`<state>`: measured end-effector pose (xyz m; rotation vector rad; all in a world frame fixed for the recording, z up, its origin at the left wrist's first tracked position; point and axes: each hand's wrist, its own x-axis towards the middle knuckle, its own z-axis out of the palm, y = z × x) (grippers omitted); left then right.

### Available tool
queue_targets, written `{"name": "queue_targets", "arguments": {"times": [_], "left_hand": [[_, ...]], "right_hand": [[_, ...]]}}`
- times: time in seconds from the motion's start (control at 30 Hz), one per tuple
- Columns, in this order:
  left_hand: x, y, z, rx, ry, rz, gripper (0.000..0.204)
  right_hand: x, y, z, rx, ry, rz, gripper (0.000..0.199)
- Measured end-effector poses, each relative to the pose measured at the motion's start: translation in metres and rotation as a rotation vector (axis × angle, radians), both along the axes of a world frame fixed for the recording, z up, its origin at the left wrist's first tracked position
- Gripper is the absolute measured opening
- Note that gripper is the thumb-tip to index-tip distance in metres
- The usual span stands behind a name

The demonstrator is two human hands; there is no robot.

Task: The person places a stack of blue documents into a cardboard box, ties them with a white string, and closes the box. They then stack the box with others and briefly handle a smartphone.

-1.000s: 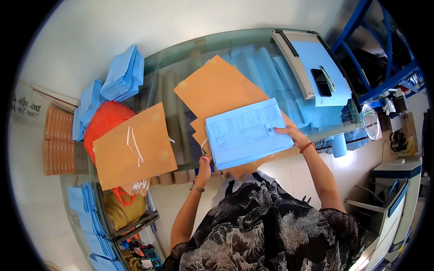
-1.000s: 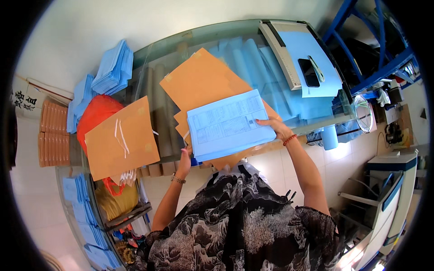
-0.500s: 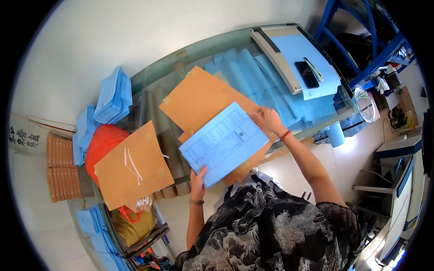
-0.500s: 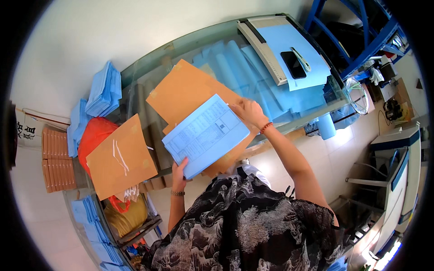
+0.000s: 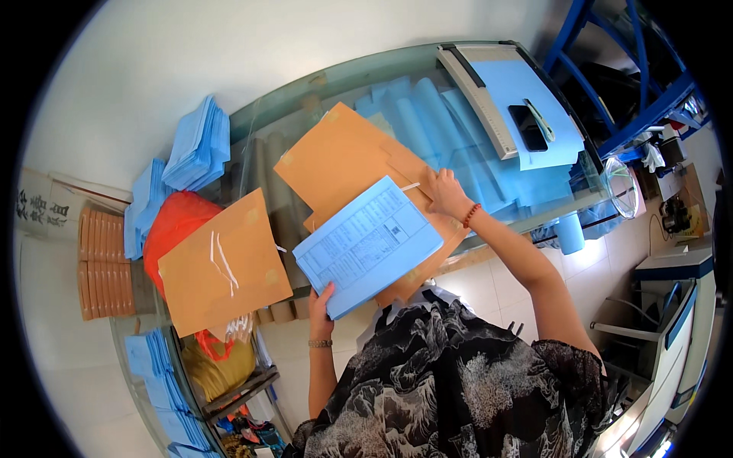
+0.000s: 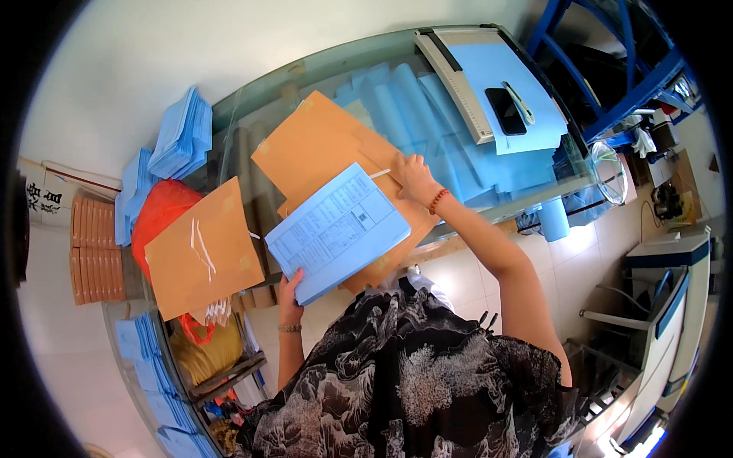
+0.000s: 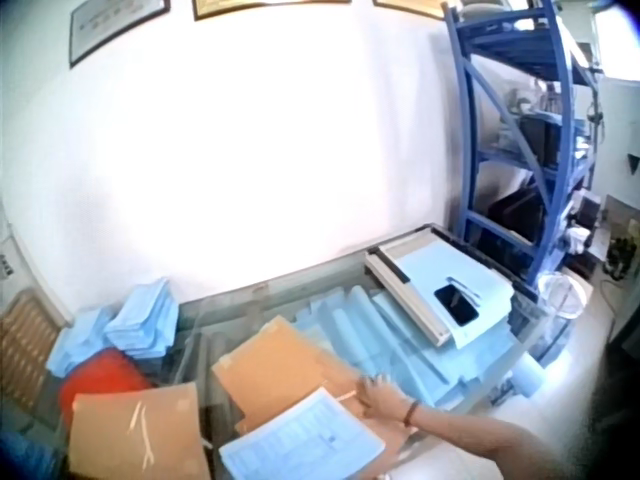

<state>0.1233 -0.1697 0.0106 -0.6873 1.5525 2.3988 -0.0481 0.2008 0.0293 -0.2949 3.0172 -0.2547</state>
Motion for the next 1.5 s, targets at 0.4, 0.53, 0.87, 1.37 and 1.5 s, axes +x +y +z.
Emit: {"name": "queue_targets", "arguments": {"times": [0.4,0.53,0.87,1.37,1.5], "left_hand": [[-0.008,-0.001,0.025,-0.092,0.039,-0.006,0.054],[-0.032,-0.007,0.029,-0.124,0.093,-0.083,0.055],[-0.128,0.018,0.035,-0.171,0.059,-0.367,0.058],[-0.124,-0.005,0.002,-0.065,-0.053,-0.539,0.059],[-0.126,0.021,0.012,-0.113,-0.001,-0.566,0.059]], "right_hand": [[-0.078,0.087,-0.014,-0.519,-0.209,0.081,0.037],[-0.058,0.109,-0.02,-0.983,-0.617,-0.194,0.032],[-0.002,0.091,-0.034,-1.217,-0.656,-0.321,0.029],[-0.022,0.06,-0.036,-0.963,0.228,-0.525,0.017],[-0.035,0.149,-0.075,-2.041,-0.048,-0.713,0.016]]}}
